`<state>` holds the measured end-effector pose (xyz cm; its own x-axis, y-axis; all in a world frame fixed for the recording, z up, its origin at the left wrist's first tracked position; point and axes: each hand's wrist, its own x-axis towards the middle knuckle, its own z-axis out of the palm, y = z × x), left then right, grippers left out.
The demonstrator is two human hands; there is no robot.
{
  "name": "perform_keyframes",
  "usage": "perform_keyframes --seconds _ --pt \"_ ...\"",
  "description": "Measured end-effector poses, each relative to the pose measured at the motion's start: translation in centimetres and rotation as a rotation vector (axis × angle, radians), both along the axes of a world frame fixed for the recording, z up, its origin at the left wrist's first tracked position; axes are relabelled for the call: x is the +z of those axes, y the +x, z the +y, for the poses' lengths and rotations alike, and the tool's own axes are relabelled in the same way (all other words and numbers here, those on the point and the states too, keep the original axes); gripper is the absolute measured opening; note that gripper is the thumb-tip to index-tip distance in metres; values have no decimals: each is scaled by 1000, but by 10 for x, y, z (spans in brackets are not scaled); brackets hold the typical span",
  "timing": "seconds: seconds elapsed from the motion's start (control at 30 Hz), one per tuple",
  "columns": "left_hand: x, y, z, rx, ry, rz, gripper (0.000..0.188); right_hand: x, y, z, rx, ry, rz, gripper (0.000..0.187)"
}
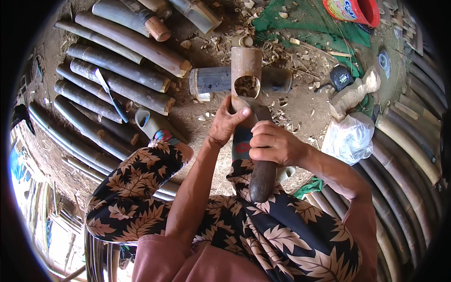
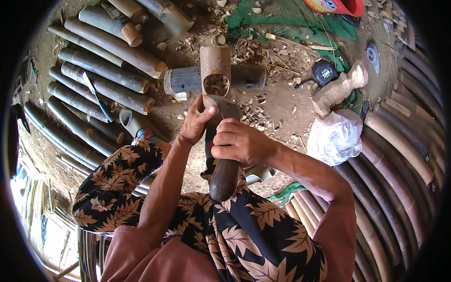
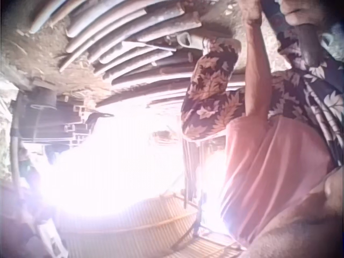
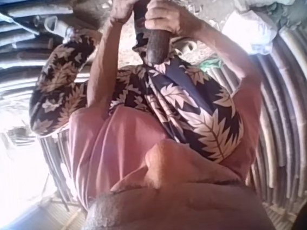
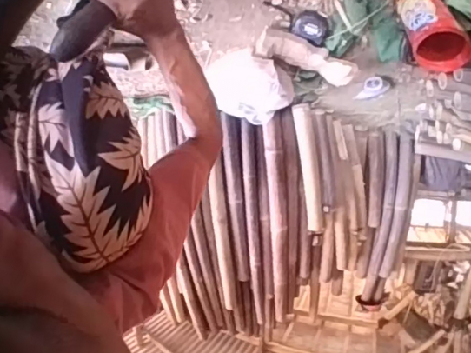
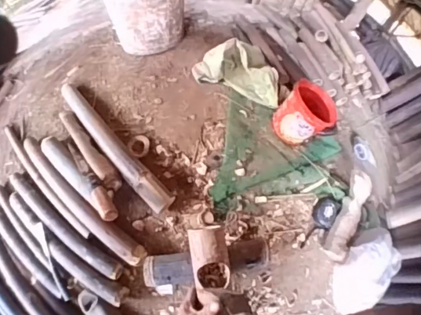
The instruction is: The person carves a hole into a bamboo segment using a small knife, strikes the knife with a larger bamboo piece to drive it through, and checks the fit with another bamboo pole.
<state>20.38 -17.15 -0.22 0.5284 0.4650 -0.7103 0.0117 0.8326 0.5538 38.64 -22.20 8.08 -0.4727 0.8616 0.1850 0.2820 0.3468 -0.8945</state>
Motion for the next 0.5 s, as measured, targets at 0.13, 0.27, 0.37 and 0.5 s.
perform_keyframes --seconds 0.13,0.27,0.37,0.5 --pt "-1 3 1 -8 -6 26 76 -5 -4 2 46 -40 6 14" --pt "-3 5 -1 16 13 86 70 -15 -6 5 65 20 -42 14" --pt "0 10 -2 39 57 143 65 -25 -8 4 80 95 -97 14" --pt "7 18 3 -14 147 276 62 -43 -9 1 93 192 -164 13"
